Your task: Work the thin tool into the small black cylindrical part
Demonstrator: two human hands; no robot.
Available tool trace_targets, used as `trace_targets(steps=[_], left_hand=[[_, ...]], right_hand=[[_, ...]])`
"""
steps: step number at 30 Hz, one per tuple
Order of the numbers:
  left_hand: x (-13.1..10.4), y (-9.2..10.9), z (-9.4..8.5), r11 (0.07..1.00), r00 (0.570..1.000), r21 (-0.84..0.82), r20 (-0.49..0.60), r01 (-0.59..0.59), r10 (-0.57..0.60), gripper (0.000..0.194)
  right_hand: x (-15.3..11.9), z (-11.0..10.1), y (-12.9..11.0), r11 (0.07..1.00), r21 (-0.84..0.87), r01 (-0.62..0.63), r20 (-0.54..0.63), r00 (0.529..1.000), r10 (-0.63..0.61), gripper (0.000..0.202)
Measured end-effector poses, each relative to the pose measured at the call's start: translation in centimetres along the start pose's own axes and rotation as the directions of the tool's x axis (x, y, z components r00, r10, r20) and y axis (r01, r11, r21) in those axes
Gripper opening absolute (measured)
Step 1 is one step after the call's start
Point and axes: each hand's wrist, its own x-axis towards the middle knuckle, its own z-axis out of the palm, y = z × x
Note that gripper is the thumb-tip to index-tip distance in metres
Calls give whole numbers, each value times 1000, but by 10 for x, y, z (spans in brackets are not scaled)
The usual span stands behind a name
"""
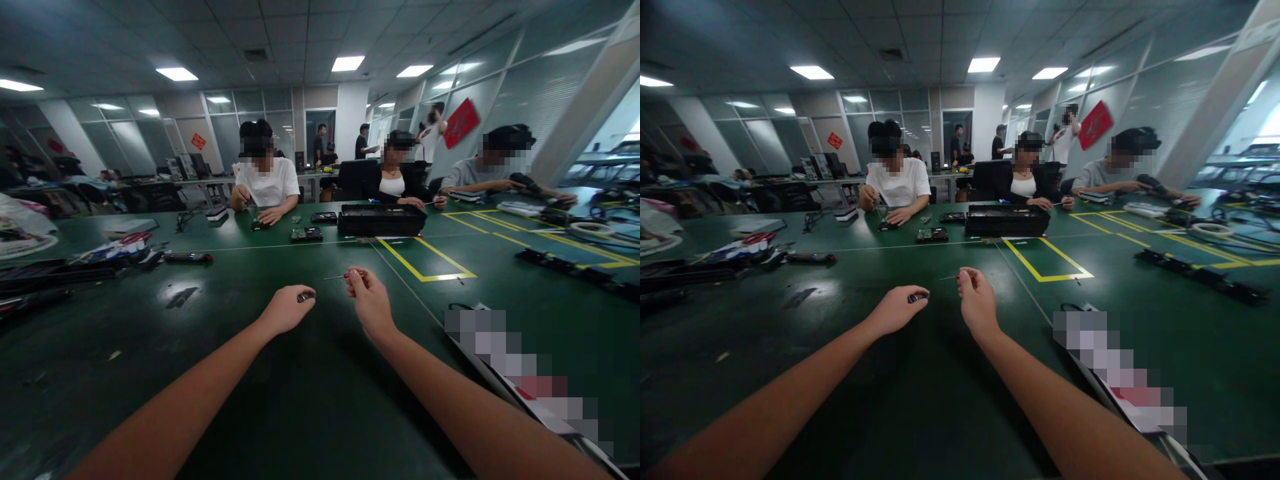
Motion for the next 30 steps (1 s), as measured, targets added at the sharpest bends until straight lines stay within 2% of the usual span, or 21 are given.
trace_targets(steps=[2,3,5,7,9,10,12,16,19,24,28,30], left_hand=[[4,-8,-12,963,993,-245,-15,112,-119,30],[5,-12,-18,908,984,-387,-8,162,-179,30],[7,-19,-33,733,962,-648,1,208,-272,29],[7,-26,-49,533,941,-826,-9,184,-339,26],[5,-33,-67,366,917,-921,-26,133,-397,26],[4,-36,-76,306,905,-946,-37,104,-424,26],[0,-44,-94,242,872,-969,-78,47,-483,23],[-13,-63,-126,287,793,-958,-192,-22,-579,13],[-27,-76,-146,356,747,-933,-271,-49,-607,14],[-57,-87,-175,483,648,-867,-440,-125,-622,16],[-81,-99,-206,607,515,-764,-618,-218,-593,12],[-94,-112,-227,593,427,-775,-623,-219,-656,10]], right_hand=[[0,0,0,1000,2,-9,-3,1000,9,34],[0,-1,-1,1000,6,-14,-3,1000,14,34],[0,-1,-1,1000,17,-25,1,1000,25,34],[0,-1,-2,999,25,-32,3,999,32,35],[0,-1,-2,999,25,-34,1,999,34,35],[0,-1,-1,999,22,-32,-1,999,32,35],[1,-1,0,1000,16,-26,1,1000,26,36],[3,-2,4,1000,12,-28,7,1000,27,36],[3,-2,5,1000,4,-30,15,999,30,35],[3,-1,5,999,11,-39,4,999,39,34],[4,0,6,999,-7,-39,2,999,39,34],[4,0,6,999,-8,-38,5,999,39,34]])
